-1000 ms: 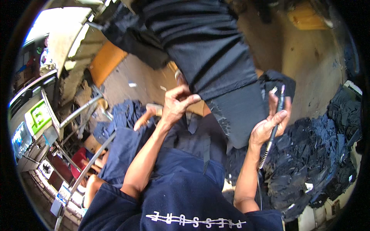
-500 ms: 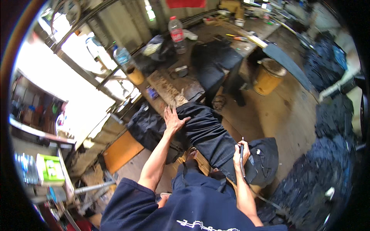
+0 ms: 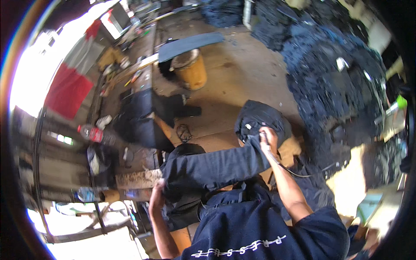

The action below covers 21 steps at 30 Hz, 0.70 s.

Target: The person uses a small rotary tool to trim loose threads from the seams and edges of black pants. They repeatedly reposition the pants on a wooden board, working along hems, pockets, and side seams while holding the fabric steady with one hand.

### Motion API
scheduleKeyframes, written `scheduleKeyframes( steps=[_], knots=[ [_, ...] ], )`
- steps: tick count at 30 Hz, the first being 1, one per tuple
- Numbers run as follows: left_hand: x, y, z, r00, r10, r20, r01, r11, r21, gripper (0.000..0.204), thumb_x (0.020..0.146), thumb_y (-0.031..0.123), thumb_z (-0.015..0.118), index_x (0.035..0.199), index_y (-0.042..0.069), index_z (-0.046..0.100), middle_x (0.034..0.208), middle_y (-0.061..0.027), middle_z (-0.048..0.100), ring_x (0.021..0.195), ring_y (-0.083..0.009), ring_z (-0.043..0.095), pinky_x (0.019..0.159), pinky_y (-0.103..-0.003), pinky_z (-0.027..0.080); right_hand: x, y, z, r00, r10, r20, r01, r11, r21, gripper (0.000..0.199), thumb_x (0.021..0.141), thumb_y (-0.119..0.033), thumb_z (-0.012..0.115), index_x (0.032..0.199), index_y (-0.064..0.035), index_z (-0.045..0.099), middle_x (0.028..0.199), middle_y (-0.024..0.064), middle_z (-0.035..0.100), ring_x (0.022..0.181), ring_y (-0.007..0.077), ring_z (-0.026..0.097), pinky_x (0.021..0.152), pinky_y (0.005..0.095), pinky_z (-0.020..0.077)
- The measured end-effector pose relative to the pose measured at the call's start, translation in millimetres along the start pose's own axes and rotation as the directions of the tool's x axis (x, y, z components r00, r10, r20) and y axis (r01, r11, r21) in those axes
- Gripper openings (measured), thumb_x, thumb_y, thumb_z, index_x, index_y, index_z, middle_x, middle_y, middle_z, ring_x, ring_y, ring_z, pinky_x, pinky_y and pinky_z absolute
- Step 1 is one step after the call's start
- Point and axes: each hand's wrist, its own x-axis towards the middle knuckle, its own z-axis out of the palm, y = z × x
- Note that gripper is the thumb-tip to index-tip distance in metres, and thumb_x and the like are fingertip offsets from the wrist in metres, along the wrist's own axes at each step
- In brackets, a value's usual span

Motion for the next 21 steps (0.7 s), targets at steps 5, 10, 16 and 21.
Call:
scheduleKeyframes(
  steps=[5,10,16,21],
  knots=[
    [75.5,24.8,39.5,0.983,-0.094,0.158,0.122,0.976,-0.179,0.080,0.106,0.060,0.060,0.159,0.001,0.049,0.155,-0.0172,0.061,0.131,-0.0336,0.066,0.114,-0.050,0.052,-4.6,62.7,-68.6,0.998,0.010,-0.054,-0.016,0.995,-0.101,0.016,0.092,-0.003,0.056,0.106,-0.0057,0.065,0.095,0.0178,0.064,0.087,0.0390,0.064,0.080,0.0479,0.0505],
    [77.9,-22.7,234.3,0.922,0.055,-0.383,0.042,0.970,0.241,0.057,0.098,0.029,0.079,0.140,-0.007,0.064,0.126,-0.0151,0.072,0.104,-0.0265,0.070,0.089,-0.044,0.059,38.5,186.2,-213.6,0.989,0.018,-0.148,-0.076,0.913,-0.401,0.018,0.099,-0.022,0.058,0.097,-0.0058,0.065,0.087,0.0176,0.063,0.085,0.0394,0.061,0.078,0.0491,0.0492],
    [1.3,-105.6,525.1,0.964,0.072,0.256,-0.088,0.995,0.052,0.049,0.101,0.035,0.080,0.131,0.000,0.065,0.117,-0.0071,0.072,0.101,-0.0190,0.065,0.094,-0.035,0.053,141.0,242.6,-343.1,0.943,-0.080,-0.324,-0.112,0.839,-0.533,0.026,0.106,-0.025,0.069,0.118,-0.0019,0.071,0.109,0.0158,0.076,0.099,0.0331,0.074,0.090,0.0442,0.0571],
    [20.3,-201.2,589.3,0.855,-0.183,0.485,0.208,0.978,0.002,0.020,0.108,0.028,0.073,0.119,0.012,0.075,0.096,0.0071,0.065,0.087,-0.0091,0.054,0.081,-0.025,0.045,130.7,205.3,-285.6,0.976,0.144,-0.161,-0.196,0.905,-0.379,0.023,0.095,-0.004,0.078,0.116,-0.0043,0.070,0.101,0.0121,0.075,0.094,0.0265,0.072,0.089,0.0408,0.0569]
  ],
)
